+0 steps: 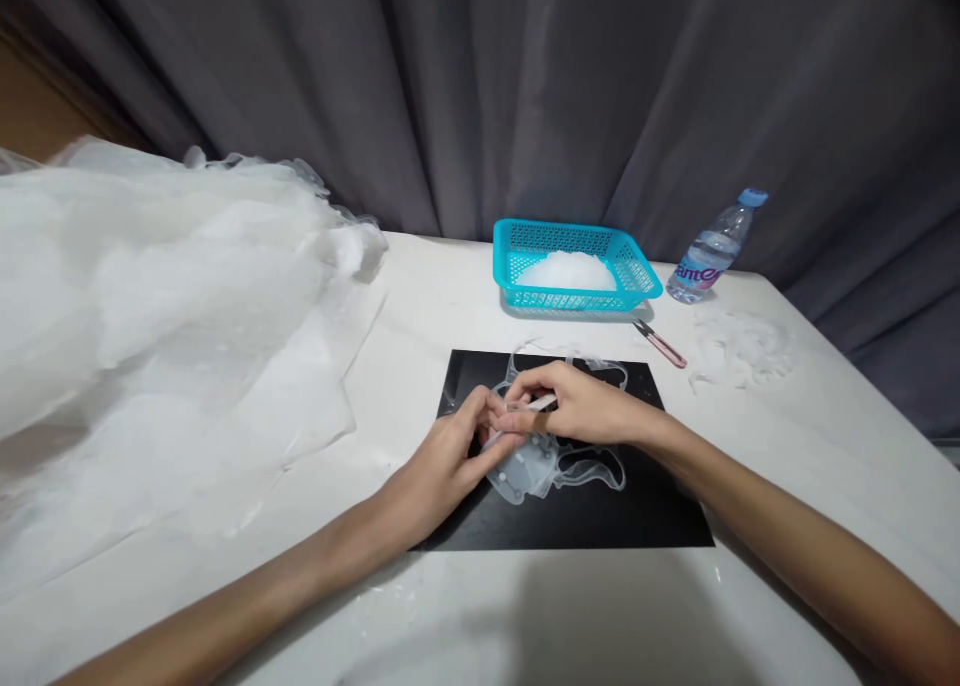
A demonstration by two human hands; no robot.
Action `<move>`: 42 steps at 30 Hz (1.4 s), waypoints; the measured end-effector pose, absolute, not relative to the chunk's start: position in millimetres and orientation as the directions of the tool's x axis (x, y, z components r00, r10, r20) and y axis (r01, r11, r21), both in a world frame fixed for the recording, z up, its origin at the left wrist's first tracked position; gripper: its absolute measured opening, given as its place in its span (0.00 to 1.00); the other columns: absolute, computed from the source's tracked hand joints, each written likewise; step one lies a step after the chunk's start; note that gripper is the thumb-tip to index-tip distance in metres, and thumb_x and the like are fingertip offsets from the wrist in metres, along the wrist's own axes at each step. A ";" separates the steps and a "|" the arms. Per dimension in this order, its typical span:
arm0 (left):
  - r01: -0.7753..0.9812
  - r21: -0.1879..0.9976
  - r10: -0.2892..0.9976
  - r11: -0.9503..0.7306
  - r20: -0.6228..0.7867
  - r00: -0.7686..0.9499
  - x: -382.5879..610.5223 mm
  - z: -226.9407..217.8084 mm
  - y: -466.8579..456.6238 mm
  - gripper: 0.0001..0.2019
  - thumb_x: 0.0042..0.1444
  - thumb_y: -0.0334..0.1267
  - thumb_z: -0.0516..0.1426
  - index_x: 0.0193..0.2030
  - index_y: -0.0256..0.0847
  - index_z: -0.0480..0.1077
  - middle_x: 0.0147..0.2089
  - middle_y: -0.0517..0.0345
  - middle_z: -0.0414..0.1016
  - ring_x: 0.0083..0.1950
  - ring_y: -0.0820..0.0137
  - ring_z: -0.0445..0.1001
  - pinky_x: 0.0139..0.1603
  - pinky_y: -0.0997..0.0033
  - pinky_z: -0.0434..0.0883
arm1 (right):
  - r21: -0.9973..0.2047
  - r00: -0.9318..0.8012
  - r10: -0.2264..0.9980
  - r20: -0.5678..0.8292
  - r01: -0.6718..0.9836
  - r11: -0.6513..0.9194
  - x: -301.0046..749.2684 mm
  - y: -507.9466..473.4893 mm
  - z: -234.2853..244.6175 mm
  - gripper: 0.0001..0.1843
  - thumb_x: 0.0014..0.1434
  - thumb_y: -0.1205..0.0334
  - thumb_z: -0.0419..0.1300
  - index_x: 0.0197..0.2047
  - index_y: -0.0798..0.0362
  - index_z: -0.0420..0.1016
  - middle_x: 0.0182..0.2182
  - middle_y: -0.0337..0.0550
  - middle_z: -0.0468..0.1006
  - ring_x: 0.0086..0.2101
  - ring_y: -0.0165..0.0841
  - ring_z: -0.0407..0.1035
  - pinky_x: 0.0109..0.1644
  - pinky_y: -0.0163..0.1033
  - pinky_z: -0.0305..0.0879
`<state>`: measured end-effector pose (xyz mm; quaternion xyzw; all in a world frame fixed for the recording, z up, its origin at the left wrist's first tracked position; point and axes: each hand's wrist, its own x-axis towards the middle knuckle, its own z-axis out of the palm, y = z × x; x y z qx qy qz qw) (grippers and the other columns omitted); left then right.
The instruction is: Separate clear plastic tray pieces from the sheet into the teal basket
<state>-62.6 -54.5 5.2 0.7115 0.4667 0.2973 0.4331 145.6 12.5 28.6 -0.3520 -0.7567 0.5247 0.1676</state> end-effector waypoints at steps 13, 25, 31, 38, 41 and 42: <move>0.501 0.750 0.864 -0.433 0.187 0.467 -63.1 10.8 -55.9 0.11 0.74 0.44 0.55 0.43 0.41 0.73 0.37 0.58 0.78 0.38 0.66 0.76 0.40 0.67 0.72 | -0.738 -0.761 0.640 -0.107 0.492 0.462 159.9 11.7 42.5 0.05 0.64 0.71 0.62 0.37 0.53 0.76 0.36 0.39 0.78 0.38 0.34 0.70 0.43 0.36 0.61; 0.199 0.967 0.946 -0.158 0.091 0.312 -64.3 10.4 -46.5 0.09 0.74 0.44 0.55 0.44 0.43 0.63 0.37 0.59 0.80 0.35 0.71 0.79 0.35 0.73 0.74 | -0.638 -0.500 0.866 -0.008 0.669 0.380 187.8 34.8 30.4 0.03 0.68 0.65 0.60 0.42 0.53 0.74 0.39 0.44 0.79 0.39 0.37 0.71 0.43 0.39 0.61; -0.080 0.986 0.928 0.145 -0.108 0.355 -62.5 4.7 -38.8 0.18 0.65 0.48 0.65 0.52 0.43 0.64 0.39 0.57 0.84 0.37 0.67 0.83 0.40 0.68 0.78 | -0.774 -0.617 0.756 0.219 0.362 0.520 184.8 20.7 45.7 0.10 0.67 0.66 0.60 0.52 0.52 0.76 0.50 0.46 0.79 0.44 0.36 0.71 0.48 0.40 0.66; 0.044 0.982 0.920 0.185 -0.189 0.344 -60.7 7.7 -38.0 0.16 0.57 0.45 0.70 0.46 0.38 0.79 0.42 0.52 0.85 0.40 0.65 0.83 0.43 0.66 0.79 | -0.837 -0.787 0.617 0.019 0.325 0.440 176.2 16.2 32.3 0.09 0.68 0.68 0.62 0.47 0.53 0.83 0.41 0.43 0.83 0.40 0.35 0.73 0.47 0.39 0.67; 0.062 0.979 0.913 0.195 -0.204 0.353 -60.6 7.0 -37.8 0.15 0.57 0.46 0.69 0.44 0.37 0.79 0.37 0.53 0.83 0.37 0.66 0.82 0.38 0.68 0.79 | -0.860 -0.801 0.599 -0.002 0.307 0.408 178.8 18.1 30.7 0.09 0.67 0.70 0.62 0.46 0.53 0.83 0.41 0.42 0.84 0.42 0.35 0.73 0.49 0.38 0.67; 0.076 0.981 0.915 0.177 -0.192 0.355 -60.7 6.6 -37.9 0.15 0.57 0.46 0.69 0.43 0.37 0.78 0.36 0.55 0.82 0.36 0.67 0.81 0.37 0.68 0.78 | -0.863 -0.805 0.593 -0.006 0.303 0.404 179.4 18.1 31.0 0.09 0.67 0.70 0.62 0.46 0.53 0.83 0.41 0.42 0.84 0.42 0.35 0.74 0.49 0.39 0.67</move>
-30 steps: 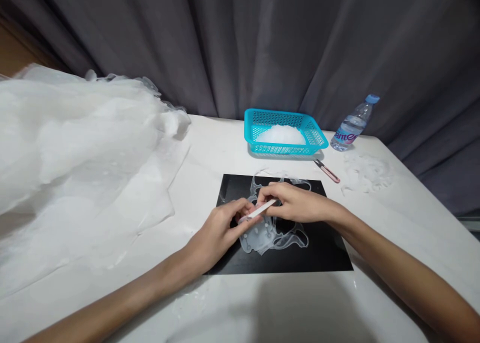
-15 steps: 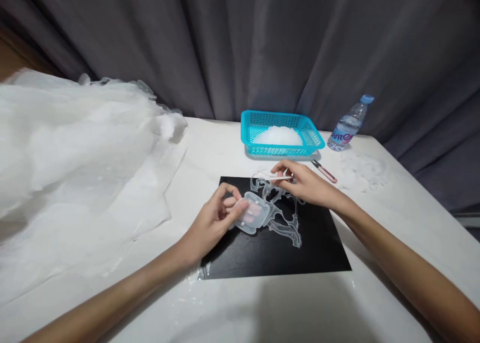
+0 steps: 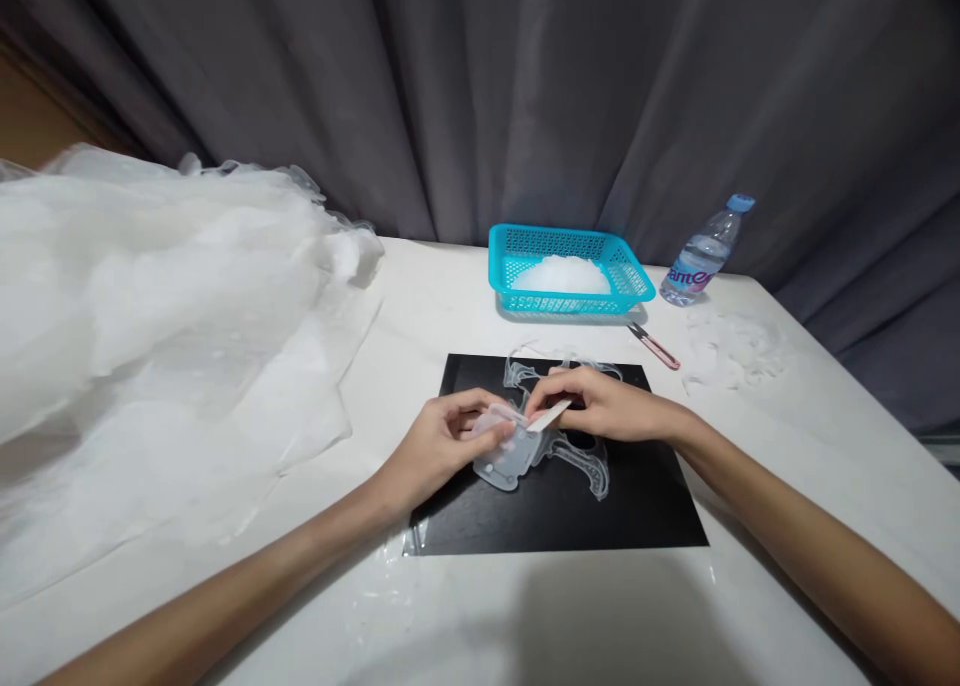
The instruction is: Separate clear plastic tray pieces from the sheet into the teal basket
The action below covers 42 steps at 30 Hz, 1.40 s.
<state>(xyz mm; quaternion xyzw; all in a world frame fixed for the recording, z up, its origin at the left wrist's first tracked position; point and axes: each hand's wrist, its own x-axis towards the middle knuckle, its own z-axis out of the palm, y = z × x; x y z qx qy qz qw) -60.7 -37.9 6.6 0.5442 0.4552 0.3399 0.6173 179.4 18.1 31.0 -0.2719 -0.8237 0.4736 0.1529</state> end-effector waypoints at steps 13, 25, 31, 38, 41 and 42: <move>0.443 0.792 0.846 -0.420 0.165 0.507 -65.4 4.6 -45.4 0.12 0.74 0.42 0.54 0.42 0.39 0.75 0.36 0.57 0.79 0.34 0.69 0.76 0.36 0.72 0.72 | -0.780 -0.763 0.646 0.005 0.402 0.480 170.9 4.7 38.4 0.06 0.62 0.74 0.65 0.39 0.55 0.81 0.36 0.40 0.83 0.39 0.33 0.74 0.45 0.36 0.65; 0.275 0.903 0.861 -0.329 0.167 0.481 -68.2 3.2 -54.2 0.07 0.75 0.39 0.55 0.51 0.43 0.74 0.47 0.55 0.83 0.42 0.70 0.81 0.42 0.74 0.75 | -0.485 -0.650 0.760 0.014 0.660 0.573 202.8 31.0 26.0 0.06 0.67 0.73 0.60 0.40 0.53 0.76 0.38 0.45 0.80 0.43 0.40 0.71 0.46 0.40 0.62; 0.177 0.972 0.922 -0.154 0.078 0.378 -66.8 0.7 -45.2 0.14 0.70 0.49 0.59 0.43 0.40 0.75 0.35 0.59 0.75 0.32 0.72 0.70 0.32 0.74 0.65 | -0.390 -0.646 0.762 0.048 0.690 0.609 201.6 19.1 36.1 0.27 0.66 0.47 0.68 0.60 0.53 0.71 0.46 0.51 0.78 0.49 0.47 0.72 0.49 0.46 0.66; 0.019 0.995 0.941 0.094 -0.095 0.325 -64.1 3.7 -35.8 0.18 0.68 0.55 0.60 0.41 0.40 0.74 0.31 0.63 0.67 0.29 0.75 0.63 0.29 0.78 0.62 | -0.277 -0.654 0.756 -0.009 0.729 0.627 192.8 16.4 23.0 0.09 0.65 0.67 0.66 0.48 0.55 0.73 0.47 0.53 0.78 0.49 0.47 0.71 0.48 0.46 0.66; -0.112 0.968 0.936 0.224 -0.182 0.303 -64.6 3.3 -35.0 0.19 0.66 0.56 0.62 0.44 0.40 0.75 0.36 0.58 0.75 0.35 0.71 0.73 0.37 0.75 0.72 | -0.329 -0.668 0.744 -0.010 0.705 0.629 206.9 24.5 32.7 0.06 0.65 0.74 0.60 0.39 0.53 0.72 0.42 0.49 0.78 0.45 0.42 0.71 0.47 0.43 0.64; -0.152 0.954 0.930 0.259 -0.204 0.305 -64.8 3.3 -35.1 0.20 0.67 0.57 0.61 0.46 0.40 0.76 0.38 0.56 0.77 0.39 0.68 0.77 0.41 0.71 0.76 | -0.376 -0.672 0.740 -0.024 0.693 0.616 214.7 28.3 38.9 0.06 0.66 0.73 0.59 0.39 0.53 0.72 0.41 0.48 0.78 0.44 0.41 0.71 0.46 0.42 0.64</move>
